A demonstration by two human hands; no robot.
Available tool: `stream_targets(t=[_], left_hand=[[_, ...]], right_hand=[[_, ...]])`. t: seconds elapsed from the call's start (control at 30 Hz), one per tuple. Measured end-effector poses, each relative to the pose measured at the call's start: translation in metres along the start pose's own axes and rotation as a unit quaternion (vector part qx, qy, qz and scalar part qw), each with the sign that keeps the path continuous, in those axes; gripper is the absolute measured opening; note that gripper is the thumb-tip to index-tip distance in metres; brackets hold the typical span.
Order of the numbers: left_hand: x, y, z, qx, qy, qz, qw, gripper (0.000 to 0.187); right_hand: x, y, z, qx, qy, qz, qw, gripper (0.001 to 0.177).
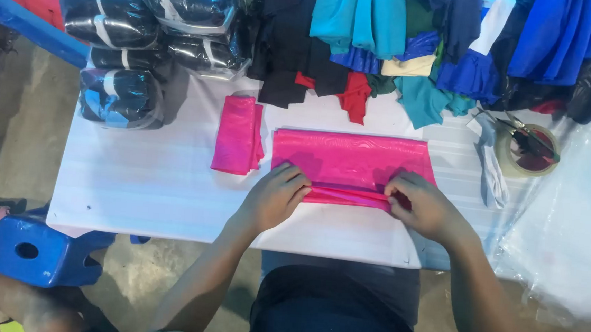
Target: Folding a pink cloth into a small bundle and tying it with a white strip of material.
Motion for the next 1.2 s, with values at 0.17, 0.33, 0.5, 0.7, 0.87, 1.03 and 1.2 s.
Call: stream_targets(t=[0.17,0.33,0.5,0.7,0.87,1.03,1.2], left_hand=[[0.011,0.005,-0.001,-0.005,-0.028,-0.01,1.0,0.016],[0.014,0.002,0.0,0.014,-0.037,-0.028,0.999,0.017],[0.017,0.019,-0.003,0.079,-0.032,-0.061,0.995,0.016],[0.019,0.043,-0.008,0.07,-0.01,-0.015,0.997,0.024],[0.002,0.057,-0.005,0.112,0.019,0.053,0.992,0.022],[0.0,0.073,0.002,0.155,0.026,0.104,0.982,0.028],[-0.005,0.087,0.008,0.223,0.042,0.128,0.966,0.027]], right_hand=[[-0.023,0.01,0.006,0.009,0.025,-0.027,0.999,0.034],[-0.034,0.0,-0.002,0.036,0.045,-0.01,0.998,0.045],[-0.018,0.002,-0.011,0.07,0.051,0.009,0.996,0.013],[0.001,0.018,-0.017,0.112,0.028,0.001,0.993,0.017],[-0.01,0.04,-0.011,0.131,0.053,-0.06,0.988,0.021],[-0.01,0.053,0.003,0.172,0.062,-0.106,0.977,0.022],[0.009,0.057,0.011,0.212,0.038,-0.166,0.962,0.023]])
Point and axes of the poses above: each hand's wrist, its own z-axis away from the middle knuckle, its own y-axis out of the back of the hand, x = y × z, the point moved 9 cm from there along -z, towards the middle knuckle, and after that the axes turned 6 degrees about z, right-handed, at the moved point
